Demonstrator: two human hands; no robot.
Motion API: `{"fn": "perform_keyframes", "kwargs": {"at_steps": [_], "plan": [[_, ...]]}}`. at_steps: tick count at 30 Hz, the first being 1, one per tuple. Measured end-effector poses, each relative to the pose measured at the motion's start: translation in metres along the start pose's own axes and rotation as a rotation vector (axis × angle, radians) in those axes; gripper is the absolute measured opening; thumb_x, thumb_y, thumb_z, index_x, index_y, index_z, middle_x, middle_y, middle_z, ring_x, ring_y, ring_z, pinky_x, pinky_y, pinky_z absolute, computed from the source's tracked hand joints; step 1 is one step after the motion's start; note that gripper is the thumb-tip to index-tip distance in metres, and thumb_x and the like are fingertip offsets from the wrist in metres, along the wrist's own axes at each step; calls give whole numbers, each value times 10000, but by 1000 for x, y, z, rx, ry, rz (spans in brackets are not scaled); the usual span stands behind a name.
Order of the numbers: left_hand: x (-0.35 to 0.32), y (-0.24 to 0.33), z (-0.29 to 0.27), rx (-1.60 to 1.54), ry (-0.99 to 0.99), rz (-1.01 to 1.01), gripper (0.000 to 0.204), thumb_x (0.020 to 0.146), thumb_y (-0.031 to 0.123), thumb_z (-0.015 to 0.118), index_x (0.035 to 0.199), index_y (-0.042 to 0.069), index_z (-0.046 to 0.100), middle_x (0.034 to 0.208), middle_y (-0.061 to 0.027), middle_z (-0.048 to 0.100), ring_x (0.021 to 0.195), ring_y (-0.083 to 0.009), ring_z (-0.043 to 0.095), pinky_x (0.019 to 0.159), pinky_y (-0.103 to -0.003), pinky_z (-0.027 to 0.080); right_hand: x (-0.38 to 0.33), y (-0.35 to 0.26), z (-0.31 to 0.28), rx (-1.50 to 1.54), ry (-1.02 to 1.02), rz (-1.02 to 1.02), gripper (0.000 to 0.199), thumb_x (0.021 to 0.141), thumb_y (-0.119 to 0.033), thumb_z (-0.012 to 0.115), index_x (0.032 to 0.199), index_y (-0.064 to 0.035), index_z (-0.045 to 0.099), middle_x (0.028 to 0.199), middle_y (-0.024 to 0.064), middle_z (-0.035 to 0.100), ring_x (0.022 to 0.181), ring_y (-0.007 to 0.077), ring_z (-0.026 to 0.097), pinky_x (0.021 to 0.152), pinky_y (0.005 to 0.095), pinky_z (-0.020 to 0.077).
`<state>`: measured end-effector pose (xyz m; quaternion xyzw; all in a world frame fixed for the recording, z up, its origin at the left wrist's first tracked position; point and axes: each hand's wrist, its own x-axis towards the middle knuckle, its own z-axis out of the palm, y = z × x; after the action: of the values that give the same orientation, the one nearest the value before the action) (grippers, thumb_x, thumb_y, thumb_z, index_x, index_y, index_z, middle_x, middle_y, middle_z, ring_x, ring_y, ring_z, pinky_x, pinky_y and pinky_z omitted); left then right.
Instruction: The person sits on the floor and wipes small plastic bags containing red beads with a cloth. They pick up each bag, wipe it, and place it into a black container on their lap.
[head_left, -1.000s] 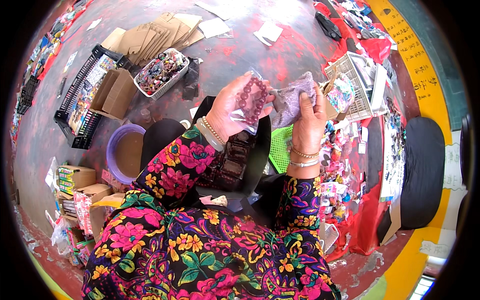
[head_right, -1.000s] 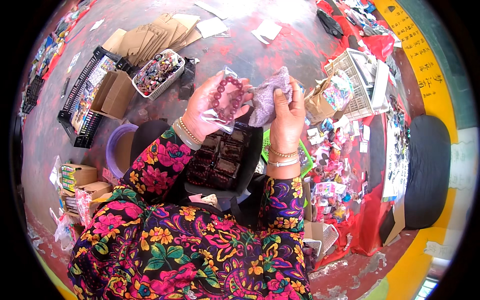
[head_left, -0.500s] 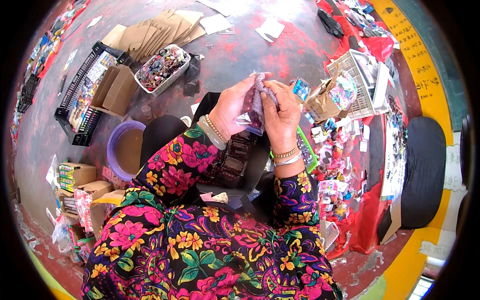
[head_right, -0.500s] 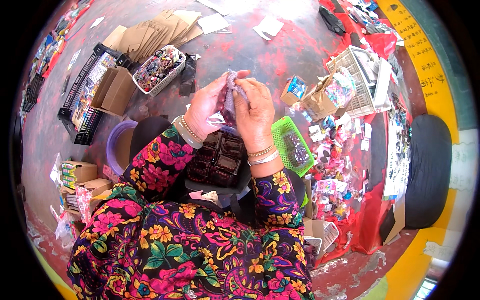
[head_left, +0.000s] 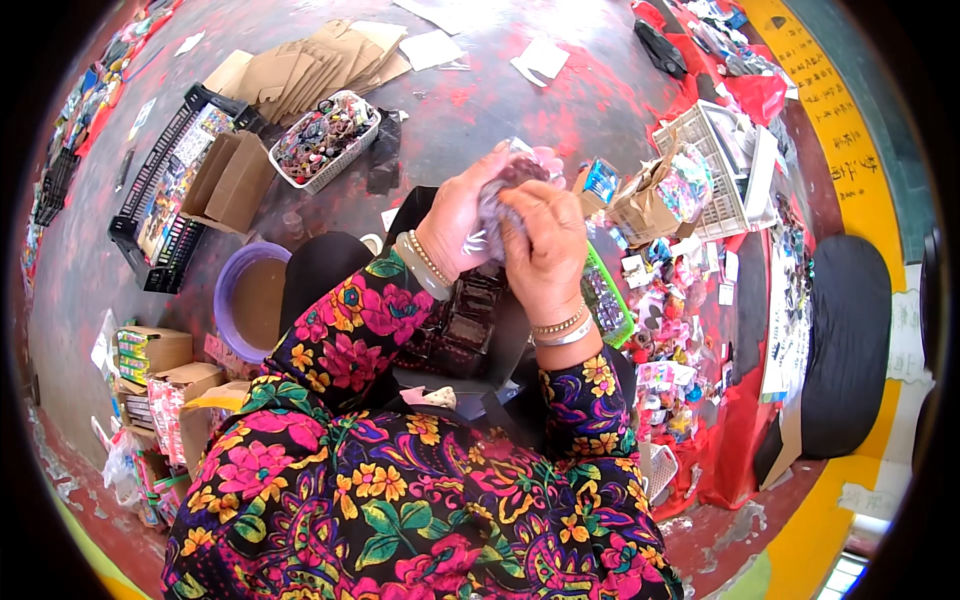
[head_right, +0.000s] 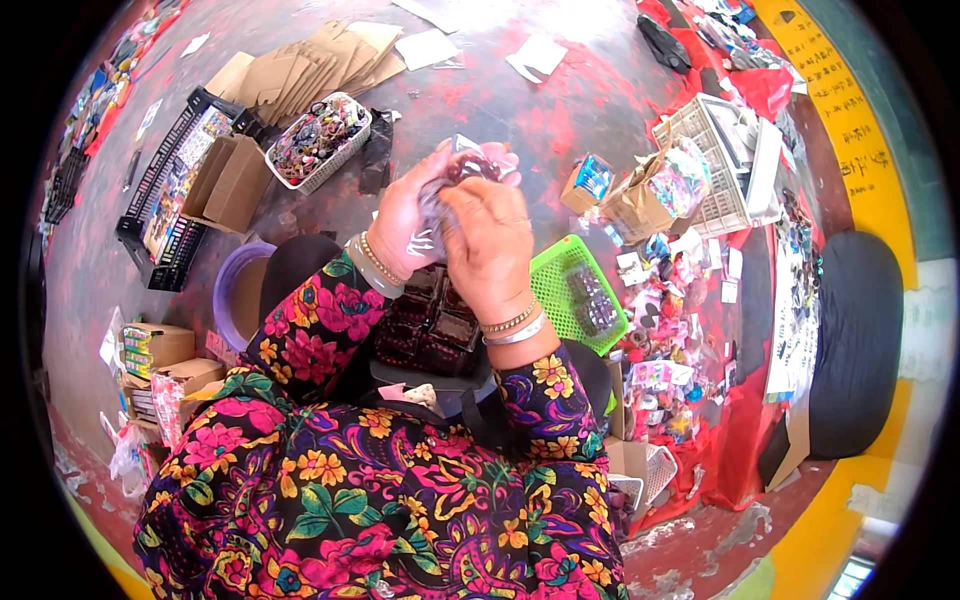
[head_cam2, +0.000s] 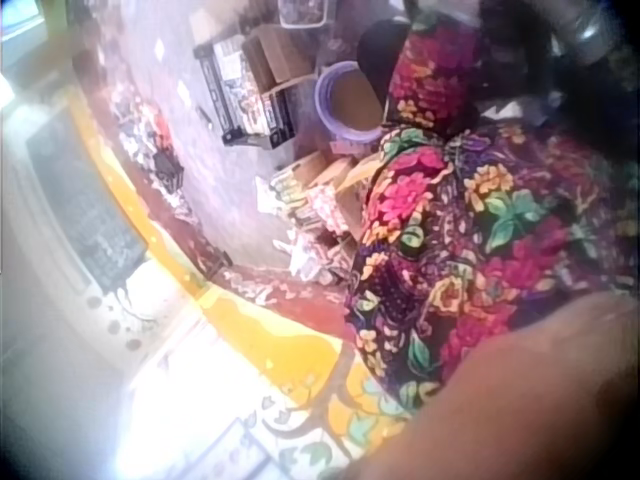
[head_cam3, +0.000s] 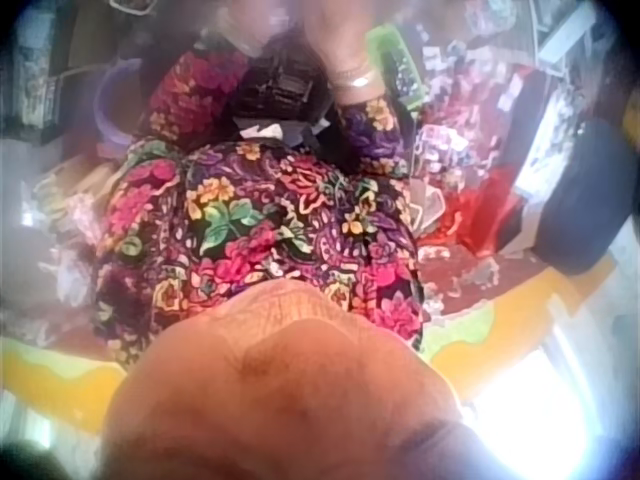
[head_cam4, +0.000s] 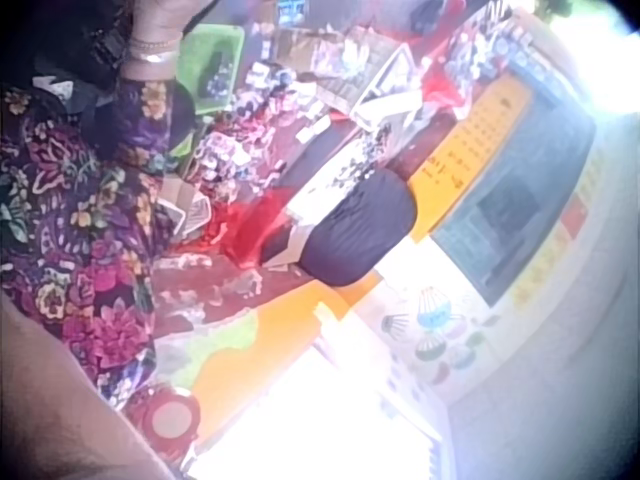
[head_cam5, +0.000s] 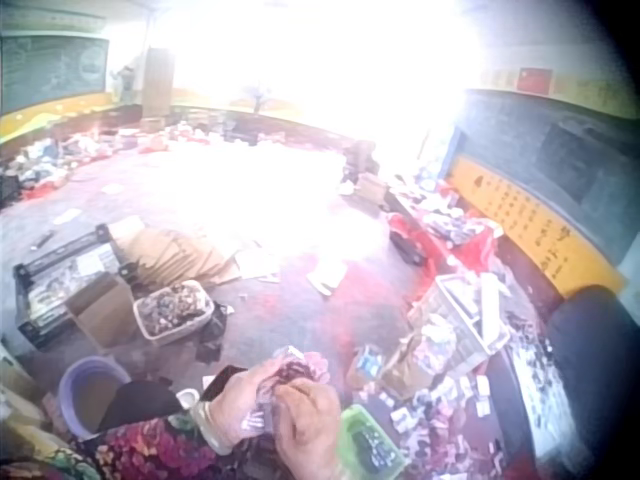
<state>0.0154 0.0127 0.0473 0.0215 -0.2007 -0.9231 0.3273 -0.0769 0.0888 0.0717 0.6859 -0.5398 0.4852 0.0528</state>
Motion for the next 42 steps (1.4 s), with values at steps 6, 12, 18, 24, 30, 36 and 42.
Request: {"fn": "perform_keyframes", "kwargs": {"at_steps": [6, 12, 18, 24, 30, 36, 42], "plan": [[-9, -9, -4, 8, -99, -113, 394, 954, 215, 414, 1305, 38, 408, 1162, -69, 543, 1050, -145, 533, 909, -292, 432, 6, 24, -3, -81, 188, 104, 217, 709, 25, 626, 916, -36, 609, 900, 128, 592, 820, 286, 582, 716, 343, 480], [-9, -2, 11, 277, 18, -16, 427, 913, 87, 438, 1322, -12, 366, 1242, -89, 500, 1097, -154, 515, 940, -294, 414, 6, 35, -14, -169, 128, 249, 155, 730, 17, 599, 878, -24, 621, 871, 127, 582, 793, 283, 578, 703, 330, 470], [-10, 5, 6, 380, 24, -15, 434, 898, 87, 445, 1308, -34, 370, 1253, -122, 501, 1114, -173, 513, 955, -289, 406, 10, 42, -34, -109, 192, 330, 200, 724, 33, 583, 903, -37, 640, 882, 105, 594, 815, 267, 575, 730, 326, 466], [-9, -3, 5, 645, -30, 28, 390, 896, 63, 464, 1279, 7, 416, 1135, -35, 519, 1025, -96, 490, 898, -248, 400, 10, 26, -15, -137, 60, -48, 311, 637, 94, 583, 887, -82, 643, 885, 85, 597, 809, 252, 568, 705, 310, 474], [-7, -1, -2, 719, -68, 44, 407, 894, 52, 465, 1292, -3, 397, 1149, -46, 515, 1034, -100, 493, 906, -253, 401, 6, 37, -16, -128, 73, -40, 296, 633, 95, 590, 872, -69, 650, 854, 92, 590, 787, 249, 563, 674, 317, 476], [-8, 2, -1, 704, -57, 101, 416, 895, 52, 461, 1299, -14, 385, 1156, -49, 514, 1037, -107, 501, 907, -259, 406, 6, 39, -17, -201, 95, 52, 268, 641, 78, 600, 872, -48, 649, 859, 100, 589, 809, 256, 569, 687, 323, 478], [-7, -2, -4, 702, -67, 50, 433, 893, 59, 469, 1309, -14, 376, 1162, -61, 524, 1031, -114, 515, 895, -255, 416, 8, 15, -11, -151, 77, -68, 280, 635, 72, 591, 883, -47, 640, 901, 107, 596, 817, 280, 572, 726, 346, 478]]}}
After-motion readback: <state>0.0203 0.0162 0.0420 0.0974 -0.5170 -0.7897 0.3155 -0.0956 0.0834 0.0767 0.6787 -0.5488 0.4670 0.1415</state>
